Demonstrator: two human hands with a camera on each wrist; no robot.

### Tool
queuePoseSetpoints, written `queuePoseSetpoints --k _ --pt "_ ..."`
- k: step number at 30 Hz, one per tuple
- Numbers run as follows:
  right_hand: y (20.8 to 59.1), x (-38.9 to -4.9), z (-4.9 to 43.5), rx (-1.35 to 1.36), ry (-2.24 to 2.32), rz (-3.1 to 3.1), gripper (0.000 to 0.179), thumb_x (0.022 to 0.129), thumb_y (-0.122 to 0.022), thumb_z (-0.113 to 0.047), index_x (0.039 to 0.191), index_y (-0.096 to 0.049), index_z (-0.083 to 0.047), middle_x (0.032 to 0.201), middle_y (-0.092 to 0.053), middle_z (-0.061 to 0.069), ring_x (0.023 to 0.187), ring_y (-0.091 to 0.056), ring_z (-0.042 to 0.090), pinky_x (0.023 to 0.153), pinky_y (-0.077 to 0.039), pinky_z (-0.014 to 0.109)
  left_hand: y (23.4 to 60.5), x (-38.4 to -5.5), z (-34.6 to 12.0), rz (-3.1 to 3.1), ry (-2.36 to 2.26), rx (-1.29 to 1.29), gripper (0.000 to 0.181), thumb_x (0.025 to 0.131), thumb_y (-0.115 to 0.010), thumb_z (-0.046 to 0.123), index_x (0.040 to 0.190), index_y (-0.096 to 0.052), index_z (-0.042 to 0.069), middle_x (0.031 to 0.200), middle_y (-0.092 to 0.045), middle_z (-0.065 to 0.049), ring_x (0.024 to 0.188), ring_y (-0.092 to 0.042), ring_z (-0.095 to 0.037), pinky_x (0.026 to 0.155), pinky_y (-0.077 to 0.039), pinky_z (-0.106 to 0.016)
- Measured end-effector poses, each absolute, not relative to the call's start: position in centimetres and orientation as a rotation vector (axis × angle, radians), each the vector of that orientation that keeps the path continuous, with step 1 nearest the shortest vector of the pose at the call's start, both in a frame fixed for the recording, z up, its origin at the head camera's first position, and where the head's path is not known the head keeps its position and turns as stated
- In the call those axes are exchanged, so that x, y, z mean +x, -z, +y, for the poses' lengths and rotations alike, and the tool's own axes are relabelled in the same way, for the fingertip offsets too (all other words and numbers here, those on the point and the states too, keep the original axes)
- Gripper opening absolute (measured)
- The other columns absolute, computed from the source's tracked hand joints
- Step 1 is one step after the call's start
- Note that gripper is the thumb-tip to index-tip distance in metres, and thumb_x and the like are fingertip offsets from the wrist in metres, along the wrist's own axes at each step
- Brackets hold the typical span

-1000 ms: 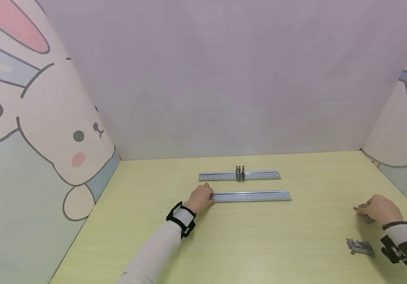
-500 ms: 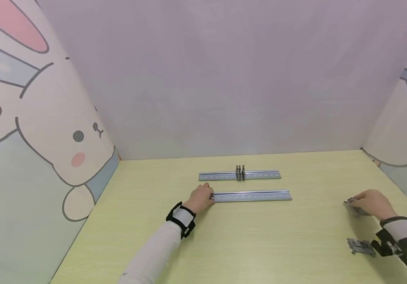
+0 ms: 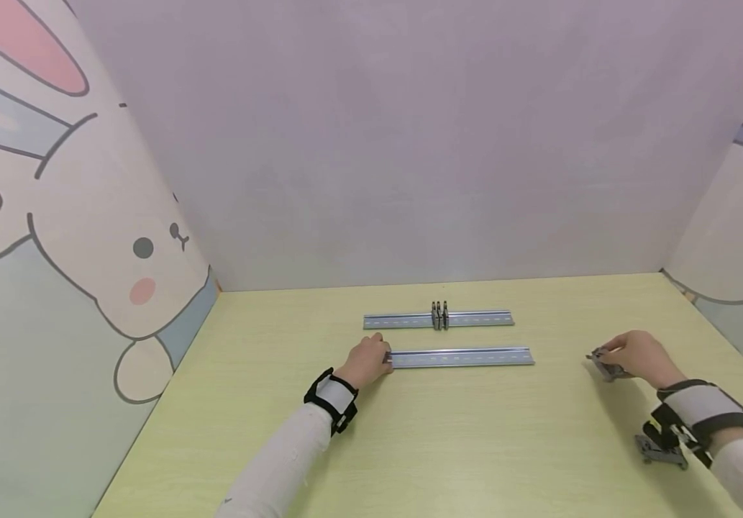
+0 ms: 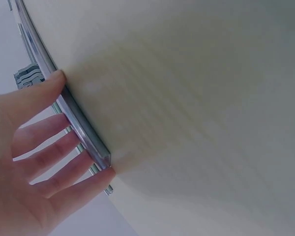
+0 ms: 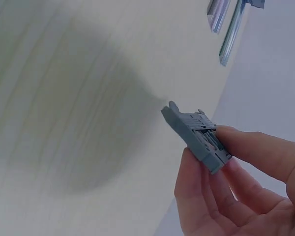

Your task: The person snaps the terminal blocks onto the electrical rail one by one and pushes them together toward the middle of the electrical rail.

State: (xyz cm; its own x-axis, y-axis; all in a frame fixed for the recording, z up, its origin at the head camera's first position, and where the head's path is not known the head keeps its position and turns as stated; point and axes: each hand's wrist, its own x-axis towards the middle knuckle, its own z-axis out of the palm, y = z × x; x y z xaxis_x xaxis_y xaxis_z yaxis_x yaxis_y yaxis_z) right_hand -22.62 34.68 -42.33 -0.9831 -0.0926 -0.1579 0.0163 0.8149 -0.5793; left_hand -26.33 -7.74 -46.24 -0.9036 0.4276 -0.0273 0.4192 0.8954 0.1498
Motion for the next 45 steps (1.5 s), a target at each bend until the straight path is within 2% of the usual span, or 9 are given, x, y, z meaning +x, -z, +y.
queuePoseSetpoints --k 5,17,31,45 --pt "42.1 -23.2 32.8 -0.098 0.964 2.802 0.028 0.077 -0.058 -0.003 0.089 -0.055 0.022 0.073 -0.060 0.018 0.060 -0.058 0.018 0.053 -0.050 0.032 46.1 -26.3 -7.8 3.001 -0.228 0.677 0.020 0.078 -0.067 0.023 0.085 -0.063 0.005 0.082 -0.048 -0.004 0.071 -0.045 -0.017 0.057 -0.041 -0.025" --pt "41.8 -24.5 28.3 -0.139 1.027 2.754 0.023 0.077 -0.056 0.000 0.088 -0.056 0.020 0.076 -0.060 0.020 0.062 -0.058 0.018 0.054 -0.051 0.031 46.1 -26.3 -7.7 2.992 -0.239 0.666 0.020 0.078 -0.067 0.023 0.085 -0.063 0.005 0.081 -0.048 -0.003 0.071 -0.046 -0.017 0.057 -0.041 -0.025" --pt "41.9 -25.4 23.6 -0.194 1.094 2.752 0.020 0.075 -0.059 0.000 0.084 -0.058 0.017 0.067 -0.060 0.011 0.054 -0.055 0.012 0.050 -0.050 0.029 45.9 -26.2 -7.7 2.999 -0.223 0.674 0.020 0.078 -0.068 0.024 0.084 -0.063 0.005 0.079 -0.047 -0.003 0.070 -0.046 -0.017 0.057 -0.041 -0.025" --pt "42.6 -26.2 18.9 -0.220 1.156 2.736 0.017 0.076 -0.058 0.000 0.083 -0.059 0.014 0.069 -0.061 0.014 0.049 -0.057 0.014 0.049 -0.049 0.028 46.2 -26.3 -8.0 3.002 -0.242 0.666 0.021 0.078 -0.068 0.023 0.087 -0.064 0.004 0.081 -0.048 -0.003 0.072 -0.047 -0.017 0.059 -0.042 -0.025"
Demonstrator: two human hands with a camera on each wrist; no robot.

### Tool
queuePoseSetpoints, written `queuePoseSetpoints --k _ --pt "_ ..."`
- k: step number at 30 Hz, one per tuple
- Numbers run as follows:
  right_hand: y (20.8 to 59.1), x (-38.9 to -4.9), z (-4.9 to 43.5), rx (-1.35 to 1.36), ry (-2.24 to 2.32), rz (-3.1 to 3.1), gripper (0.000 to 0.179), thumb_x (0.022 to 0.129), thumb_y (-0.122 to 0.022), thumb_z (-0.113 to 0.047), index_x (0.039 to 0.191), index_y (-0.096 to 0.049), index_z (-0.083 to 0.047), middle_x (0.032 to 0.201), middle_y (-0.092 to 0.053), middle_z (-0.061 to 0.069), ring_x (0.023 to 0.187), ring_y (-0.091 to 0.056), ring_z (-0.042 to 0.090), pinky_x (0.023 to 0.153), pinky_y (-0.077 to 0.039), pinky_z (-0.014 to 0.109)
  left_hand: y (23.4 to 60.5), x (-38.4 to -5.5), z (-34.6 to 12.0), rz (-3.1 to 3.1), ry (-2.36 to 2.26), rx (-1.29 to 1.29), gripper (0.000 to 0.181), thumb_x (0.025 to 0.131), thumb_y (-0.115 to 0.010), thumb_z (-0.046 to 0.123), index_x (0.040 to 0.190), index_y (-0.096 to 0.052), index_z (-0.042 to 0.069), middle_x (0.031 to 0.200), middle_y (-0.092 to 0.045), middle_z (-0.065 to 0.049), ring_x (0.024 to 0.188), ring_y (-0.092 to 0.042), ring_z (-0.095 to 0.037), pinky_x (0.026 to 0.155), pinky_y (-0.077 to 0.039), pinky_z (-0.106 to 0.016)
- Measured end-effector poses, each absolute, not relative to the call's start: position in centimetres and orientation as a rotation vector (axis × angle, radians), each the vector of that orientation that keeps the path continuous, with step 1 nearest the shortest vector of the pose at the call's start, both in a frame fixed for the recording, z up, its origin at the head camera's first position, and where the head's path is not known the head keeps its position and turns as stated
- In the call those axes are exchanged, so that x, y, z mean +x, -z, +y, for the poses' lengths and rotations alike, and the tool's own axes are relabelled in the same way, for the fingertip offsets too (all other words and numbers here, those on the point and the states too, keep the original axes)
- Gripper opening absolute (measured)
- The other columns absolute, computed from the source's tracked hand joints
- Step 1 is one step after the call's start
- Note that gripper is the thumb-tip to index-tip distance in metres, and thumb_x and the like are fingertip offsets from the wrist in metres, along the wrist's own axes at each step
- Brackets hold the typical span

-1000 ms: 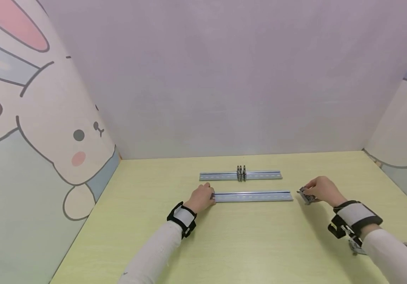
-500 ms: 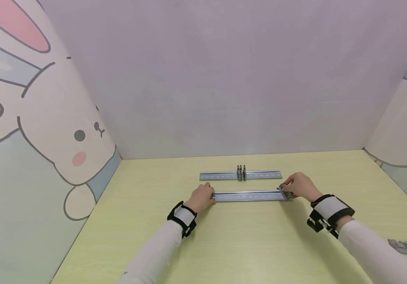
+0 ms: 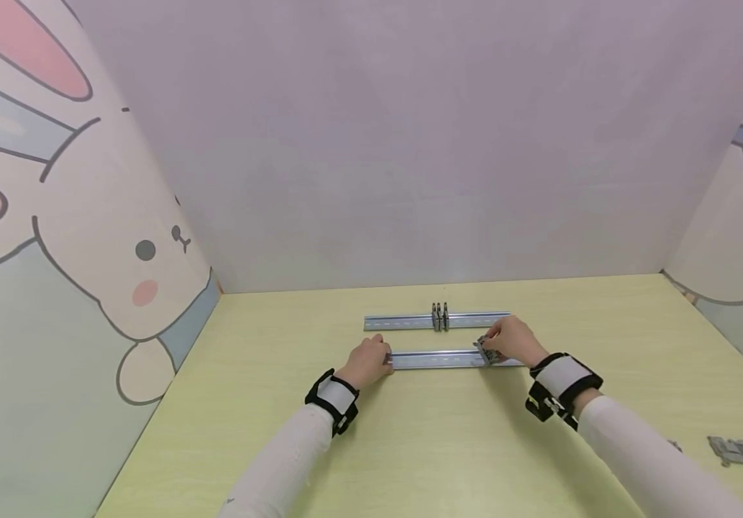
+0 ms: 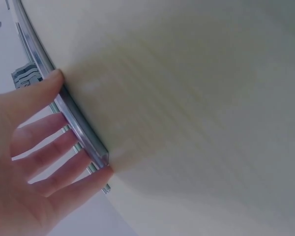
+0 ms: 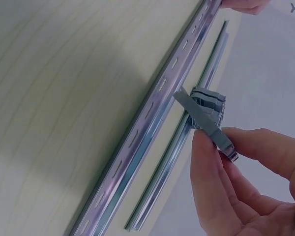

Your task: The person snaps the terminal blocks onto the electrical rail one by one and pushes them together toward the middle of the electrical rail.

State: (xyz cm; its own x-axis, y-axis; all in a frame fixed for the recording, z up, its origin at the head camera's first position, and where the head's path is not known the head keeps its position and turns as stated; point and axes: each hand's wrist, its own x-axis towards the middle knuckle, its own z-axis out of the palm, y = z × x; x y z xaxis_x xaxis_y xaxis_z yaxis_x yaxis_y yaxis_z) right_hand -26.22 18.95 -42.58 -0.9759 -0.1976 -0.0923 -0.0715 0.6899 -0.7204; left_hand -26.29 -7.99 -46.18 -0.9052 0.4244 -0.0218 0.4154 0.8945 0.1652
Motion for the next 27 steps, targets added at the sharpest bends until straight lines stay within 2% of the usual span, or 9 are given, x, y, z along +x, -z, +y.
queuePoseSetpoints --k 8,17,22,27 --pt "43.0 -26.4 16.4 -0.232 1.180 2.734 0.013 0.077 -0.058 0.000 0.081 -0.060 0.012 0.063 -0.060 0.012 0.046 -0.053 0.011 0.050 -0.049 0.028 46.2 -26.3 -8.1 2.998 -0.240 0.672 0.021 0.078 -0.067 0.022 0.088 -0.064 0.004 0.082 -0.048 -0.003 0.073 -0.047 -0.017 0.060 -0.042 -0.026" --pt "43.3 -26.2 14.3 -0.198 1.242 2.717 0.007 0.075 -0.058 0.003 0.070 -0.059 0.008 0.060 -0.059 0.009 0.045 -0.052 0.010 0.049 -0.049 0.028 46.2 -26.1 -8.1 3.002 -0.243 0.688 0.020 0.078 -0.067 0.022 0.088 -0.063 0.005 0.083 -0.049 -0.004 0.073 -0.048 -0.018 0.060 -0.043 -0.026" --pt "43.5 -26.1 13.4 -0.190 1.259 2.723 0.015 0.074 -0.058 0.003 0.059 -0.055 0.003 0.055 -0.057 0.009 0.042 -0.051 0.011 0.049 -0.049 0.030 46.1 -26.1 -8.1 3.004 -0.228 0.684 0.020 0.079 -0.067 0.022 0.088 -0.063 0.005 0.084 -0.050 -0.005 0.075 -0.049 -0.019 0.062 -0.044 -0.027" --pt "44.0 -26.3 12.7 -0.202 1.257 2.742 0.029 0.073 -0.056 0.004 0.048 -0.044 -0.006 0.044 -0.050 0.002 0.039 -0.050 0.011 0.047 -0.048 0.028 46.1 -26.2 -8.1 3.004 -0.229 0.681 0.020 0.079 -0.067 0.023 0.088 -0.063 0.006 0.083 -0.049 -0.004 0.075 -0.049 -0.018 0.061 -0.043 -0.026"
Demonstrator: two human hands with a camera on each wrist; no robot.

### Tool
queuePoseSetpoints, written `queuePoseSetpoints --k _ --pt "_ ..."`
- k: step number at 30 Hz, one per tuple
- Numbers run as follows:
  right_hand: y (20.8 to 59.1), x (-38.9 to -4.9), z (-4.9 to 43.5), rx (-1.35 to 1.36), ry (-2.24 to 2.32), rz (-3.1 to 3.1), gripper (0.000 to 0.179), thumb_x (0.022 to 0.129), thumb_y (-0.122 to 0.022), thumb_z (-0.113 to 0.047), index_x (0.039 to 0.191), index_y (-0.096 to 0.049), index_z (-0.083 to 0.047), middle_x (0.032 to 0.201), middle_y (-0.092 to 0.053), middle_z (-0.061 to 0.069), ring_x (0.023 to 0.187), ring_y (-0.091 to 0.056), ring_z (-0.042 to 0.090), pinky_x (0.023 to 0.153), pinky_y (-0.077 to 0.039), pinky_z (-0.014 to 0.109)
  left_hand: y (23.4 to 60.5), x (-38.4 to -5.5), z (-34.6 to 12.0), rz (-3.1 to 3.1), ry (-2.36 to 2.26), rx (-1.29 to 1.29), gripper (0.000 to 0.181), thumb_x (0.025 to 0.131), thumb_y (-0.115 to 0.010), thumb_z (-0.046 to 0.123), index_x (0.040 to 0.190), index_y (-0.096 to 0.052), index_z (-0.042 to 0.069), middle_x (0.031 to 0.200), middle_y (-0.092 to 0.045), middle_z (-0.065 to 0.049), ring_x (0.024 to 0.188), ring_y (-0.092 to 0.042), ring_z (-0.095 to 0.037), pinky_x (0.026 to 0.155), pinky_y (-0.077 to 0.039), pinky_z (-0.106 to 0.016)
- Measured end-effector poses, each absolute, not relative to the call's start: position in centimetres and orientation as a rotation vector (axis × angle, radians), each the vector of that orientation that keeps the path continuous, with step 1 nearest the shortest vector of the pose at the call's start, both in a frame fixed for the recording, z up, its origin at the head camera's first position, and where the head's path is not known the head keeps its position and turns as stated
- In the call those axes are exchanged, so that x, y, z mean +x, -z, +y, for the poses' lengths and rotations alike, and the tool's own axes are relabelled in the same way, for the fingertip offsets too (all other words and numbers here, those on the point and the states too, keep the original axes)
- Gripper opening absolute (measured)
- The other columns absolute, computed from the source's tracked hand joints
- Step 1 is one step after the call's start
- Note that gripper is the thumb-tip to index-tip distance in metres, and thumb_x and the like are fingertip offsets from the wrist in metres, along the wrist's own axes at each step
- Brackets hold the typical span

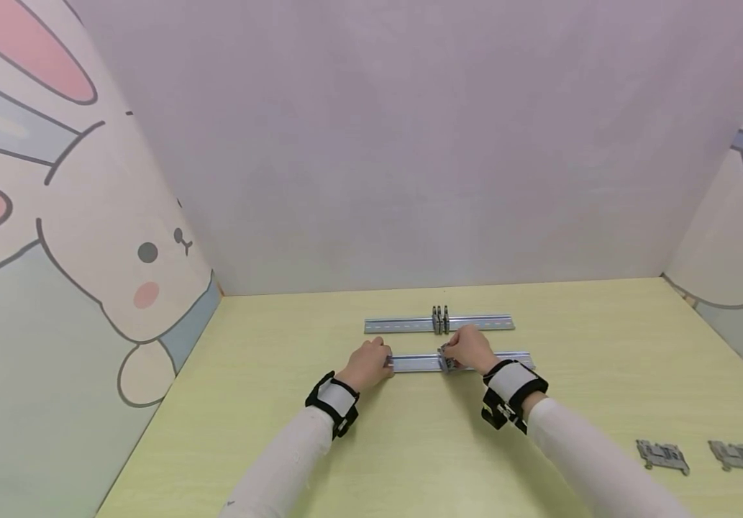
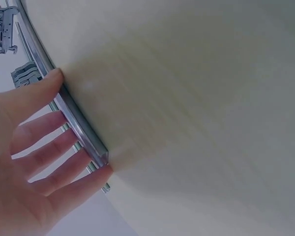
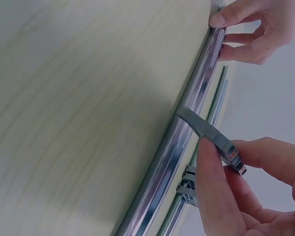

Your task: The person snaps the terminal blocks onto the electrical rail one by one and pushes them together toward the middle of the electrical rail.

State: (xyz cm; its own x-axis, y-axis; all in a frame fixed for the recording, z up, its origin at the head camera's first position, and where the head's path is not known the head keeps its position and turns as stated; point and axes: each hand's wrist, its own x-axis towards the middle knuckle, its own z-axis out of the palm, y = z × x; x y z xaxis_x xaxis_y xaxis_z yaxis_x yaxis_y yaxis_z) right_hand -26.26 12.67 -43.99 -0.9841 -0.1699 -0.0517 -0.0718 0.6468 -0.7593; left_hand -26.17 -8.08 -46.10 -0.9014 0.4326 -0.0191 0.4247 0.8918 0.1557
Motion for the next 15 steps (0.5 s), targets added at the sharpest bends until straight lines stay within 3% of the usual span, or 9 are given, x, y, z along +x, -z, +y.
queuePoseSetpoints --k 8,15 --pt "44.0 -26.3 11.6 -0.179 1.233 2.741 0.034 0.074 -0.057 0.001 0.046 -0.041 -0.010 0.041 -0.047 -0.001 0.038 -0.049 0.011 0.043 -0.041 0.022 46.0 -26.1 -8.1 2.993 -0.220 0.684 0.020 0.079 -0.067 0.024 0.089 -0.063 0.007 0.085 -0.049 -0.004 0.076 -0.048 -0.018 0.062 -0.043 -0.026" --pt "44.4 -26.4 10.9 -0.207 1.207 2.782 0.039 0.073 -0.057 0.001 0.041 -0.037 -0.012 0.039 -0.050 0.005 0.041 -0.056 0.022 0.044 -0.043 0.023 46.0 -26.1 -8.1 2.997 -0.213 0.682 0.022 0.078 -0.068 0.023 0.091 -0.063 0.006 0.088 -0.051 -0.005 0.079 -0.050 -0.019 0.064 -0.045 -0.027"
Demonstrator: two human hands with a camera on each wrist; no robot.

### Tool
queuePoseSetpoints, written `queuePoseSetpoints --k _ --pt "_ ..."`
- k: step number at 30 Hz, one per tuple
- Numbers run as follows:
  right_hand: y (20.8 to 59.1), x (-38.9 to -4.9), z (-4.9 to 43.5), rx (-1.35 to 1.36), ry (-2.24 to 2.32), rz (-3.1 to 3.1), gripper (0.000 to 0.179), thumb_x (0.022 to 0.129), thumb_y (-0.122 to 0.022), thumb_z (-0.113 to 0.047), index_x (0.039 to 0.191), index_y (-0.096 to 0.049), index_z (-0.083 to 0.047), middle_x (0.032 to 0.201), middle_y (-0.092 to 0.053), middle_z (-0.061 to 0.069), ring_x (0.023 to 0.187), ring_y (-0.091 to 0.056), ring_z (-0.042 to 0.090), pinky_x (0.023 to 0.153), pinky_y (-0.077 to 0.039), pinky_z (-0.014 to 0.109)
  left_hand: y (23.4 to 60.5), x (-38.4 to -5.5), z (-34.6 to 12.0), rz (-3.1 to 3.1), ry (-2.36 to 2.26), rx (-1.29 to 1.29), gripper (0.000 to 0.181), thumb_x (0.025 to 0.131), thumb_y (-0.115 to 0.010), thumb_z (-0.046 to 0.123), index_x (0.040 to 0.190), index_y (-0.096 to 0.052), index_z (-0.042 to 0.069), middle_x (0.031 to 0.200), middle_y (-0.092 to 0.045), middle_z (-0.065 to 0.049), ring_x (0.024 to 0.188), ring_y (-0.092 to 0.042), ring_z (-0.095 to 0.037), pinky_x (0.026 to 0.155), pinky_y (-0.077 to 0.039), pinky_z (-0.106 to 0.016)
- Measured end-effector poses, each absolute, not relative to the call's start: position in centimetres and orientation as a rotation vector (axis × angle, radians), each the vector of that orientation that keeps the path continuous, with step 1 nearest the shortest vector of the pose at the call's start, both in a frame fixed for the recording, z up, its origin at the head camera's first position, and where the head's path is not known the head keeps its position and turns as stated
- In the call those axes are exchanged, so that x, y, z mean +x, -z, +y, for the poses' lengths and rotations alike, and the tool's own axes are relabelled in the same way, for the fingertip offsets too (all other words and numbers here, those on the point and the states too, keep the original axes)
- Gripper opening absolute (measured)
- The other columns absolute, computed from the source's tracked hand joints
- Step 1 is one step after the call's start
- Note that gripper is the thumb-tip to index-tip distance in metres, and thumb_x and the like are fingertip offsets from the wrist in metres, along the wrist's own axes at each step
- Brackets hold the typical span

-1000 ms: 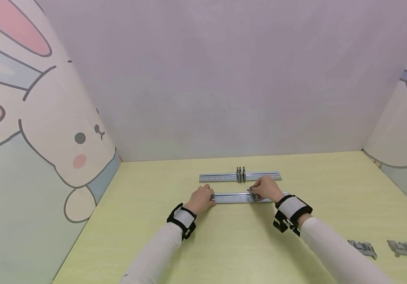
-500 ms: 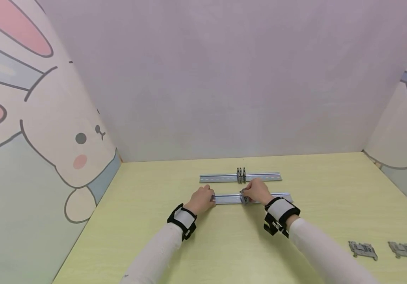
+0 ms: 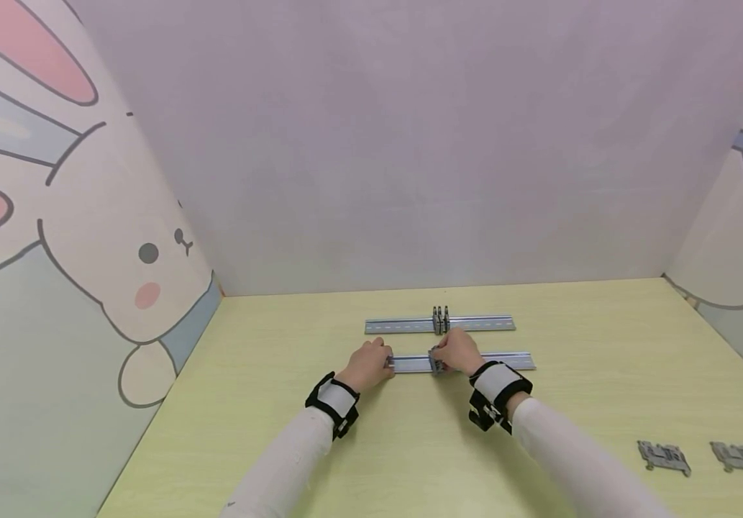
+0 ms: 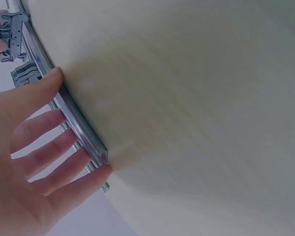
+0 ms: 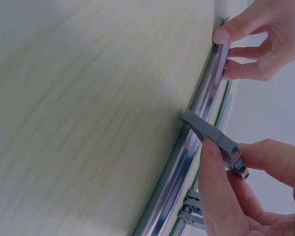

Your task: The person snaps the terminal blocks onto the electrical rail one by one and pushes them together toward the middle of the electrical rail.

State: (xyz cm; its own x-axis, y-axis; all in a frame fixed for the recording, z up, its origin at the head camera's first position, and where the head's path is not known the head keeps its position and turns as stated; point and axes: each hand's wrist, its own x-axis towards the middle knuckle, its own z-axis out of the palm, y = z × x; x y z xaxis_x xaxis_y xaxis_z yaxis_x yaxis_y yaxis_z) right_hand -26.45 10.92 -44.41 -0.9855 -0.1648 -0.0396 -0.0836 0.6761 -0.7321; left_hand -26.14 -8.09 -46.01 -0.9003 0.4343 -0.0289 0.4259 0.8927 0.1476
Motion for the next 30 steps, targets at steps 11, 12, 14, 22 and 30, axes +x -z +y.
queuePoseSetpoints --k 11,12,14,22,30 --pt "44.0 -26.5 10.1 -0.230 1.178 2.804 0.042 0.072 -0.057 0.001 0.038 -0.036 -0.013 0.039 -0.051 0.008 0.042 -0.057 0.026 0.048 -0.044 0.025 47.9 -27.8 -8.5 3.001 -0.244 0.731 0.025 0.077 -0.068 0.028 0.090 -0.062 0.007 0.088 -0.051 -0.005 0.077 -0.049 -0.019 0.062 -0.045 -0.029" --pt "44.1 -26.6 10.0 -0.220 1.171 2.803 0.041 0.071 -0.057 0.001 0.038 -0.038 -0.012 0.040 -0.052 0.009 0.041 -0.057 0.025 0.049 -0.045 0.027 46.7 -27.1 -8.2 2.986 -0.230 0.692 0.024 0.076 -0.070 0.023 0.090 -0.062 0.006 0.088 -0.052 -0.006 0.078 -0.050 -0.021 0.064 -0.045 -0.030" --pt "45.1 -27.4 10.1 -0.216 1.172 2.792 0.039 0.071 -0.057 0.000 0.038 -0.040 -0.010 0.039 -0.052 0.010 0.038 -0.056 0.023 0.049 -0.046 0.030 46.3 -26.6 -8.2 2.997 -0.221 0.703 0.023 0.077 -0.069 0.023 0.090 -0.062 0.006 0.087 -0.051 -0.005 0.077 -0.050 -0.020 0.063 -0.045 -0.029" --pt "47.6 -29.7 9.9 -0.158 1.195 2.775 0.033 0.071 -0.055 0.001 0.041 -0.044 -0.006 0.039 -0.049 0.008 0.035 -0.054 0.022 0.040 -0.045 0.030 46.0 -26.4 -8.2 3.007 -0.184 0.716 0.022 0.078 -0.068 0.025 0.091 -0.062 0.008 0.087 -0.051 -0.004 0.075 -0.048 -0.018 0.061 -0.043 -0.026" --pt "40.9 -25.3 8.1 -0.145 0.995 2.871 0.021 0.074 -0.052 0.008 0.055 -0.050 0.000 0.042 -0.047 0.006 0.030 -0.044 0.008 0.037 -0.041 0.021 46.2 -26.6 -8.3 3.016 -0.191 0.738 0.021 0.077 -0.069 0.025 0.088 -0.062 0.008 0.083 -0.050 -0.003 0.073 -0.048 -0.018 0.059 -0.043 -0.026"
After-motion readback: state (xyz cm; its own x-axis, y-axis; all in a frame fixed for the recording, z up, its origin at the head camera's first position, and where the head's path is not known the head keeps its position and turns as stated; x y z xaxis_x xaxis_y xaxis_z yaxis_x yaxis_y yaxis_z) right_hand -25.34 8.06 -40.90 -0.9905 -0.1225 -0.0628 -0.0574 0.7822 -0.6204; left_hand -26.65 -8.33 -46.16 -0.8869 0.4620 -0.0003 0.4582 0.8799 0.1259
